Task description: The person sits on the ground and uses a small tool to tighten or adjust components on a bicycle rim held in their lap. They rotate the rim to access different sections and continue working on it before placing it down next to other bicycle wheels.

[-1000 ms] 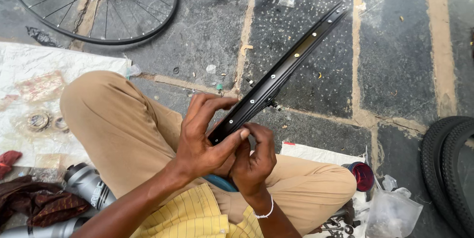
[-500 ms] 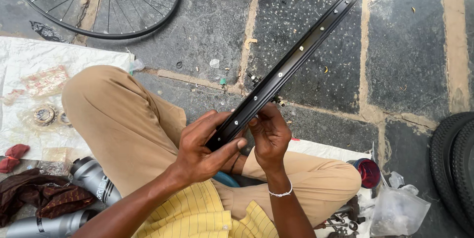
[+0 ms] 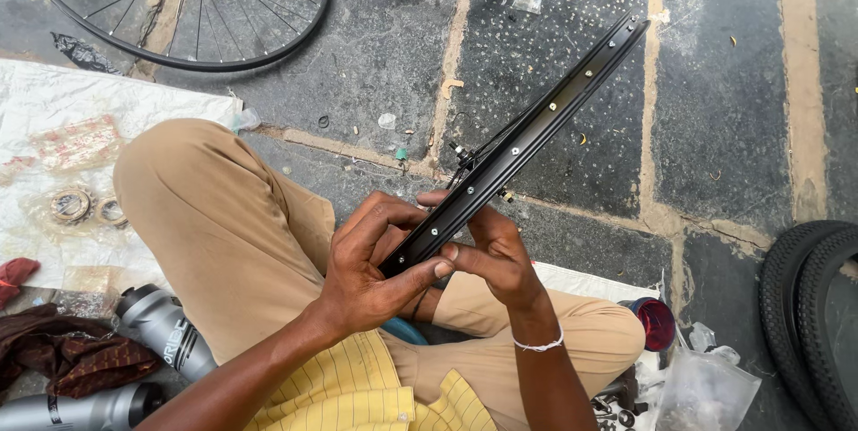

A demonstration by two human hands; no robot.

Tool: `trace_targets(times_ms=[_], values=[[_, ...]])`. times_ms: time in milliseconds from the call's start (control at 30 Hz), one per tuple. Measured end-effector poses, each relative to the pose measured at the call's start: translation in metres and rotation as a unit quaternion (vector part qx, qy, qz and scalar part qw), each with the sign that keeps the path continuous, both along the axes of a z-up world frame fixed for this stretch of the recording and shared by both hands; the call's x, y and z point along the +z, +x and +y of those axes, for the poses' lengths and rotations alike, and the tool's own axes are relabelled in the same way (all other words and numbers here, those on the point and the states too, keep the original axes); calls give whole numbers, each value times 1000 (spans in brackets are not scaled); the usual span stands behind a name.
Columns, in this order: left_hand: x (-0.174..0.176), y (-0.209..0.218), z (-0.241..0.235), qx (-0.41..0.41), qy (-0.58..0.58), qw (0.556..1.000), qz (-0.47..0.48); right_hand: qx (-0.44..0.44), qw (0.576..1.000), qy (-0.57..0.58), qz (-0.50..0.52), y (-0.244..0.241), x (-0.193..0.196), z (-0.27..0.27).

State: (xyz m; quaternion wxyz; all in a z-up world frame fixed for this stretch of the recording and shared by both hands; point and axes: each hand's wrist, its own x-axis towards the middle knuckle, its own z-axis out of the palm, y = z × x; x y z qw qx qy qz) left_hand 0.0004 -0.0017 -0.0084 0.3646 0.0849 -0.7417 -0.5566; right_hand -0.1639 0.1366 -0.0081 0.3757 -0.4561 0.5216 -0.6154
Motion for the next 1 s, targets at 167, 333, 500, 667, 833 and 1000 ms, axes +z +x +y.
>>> trace_targets(times_ms=[167,333,500,667,833,1000], values=[[-3,2,-1,-12,6,1000,3,-164,949,-28,268,24,-6,-17],[15,1,-1,-14,0,1000,-11,-350,827,-79,432,45,-12,-26],[36,-15,-7,23,-84,996,-17,-247,965,-24,85,36,-16,-6],[42,-28,-10,4,-78,996,-36,-356,929,-91,28,38,-27,-13],[26,-7,-3,8,-52,998,-31,-292,951,-76,74,38,-34,-14],[17,2,1,69,-42,997,-10,-89,993,-68,41,20,-15,-15]])
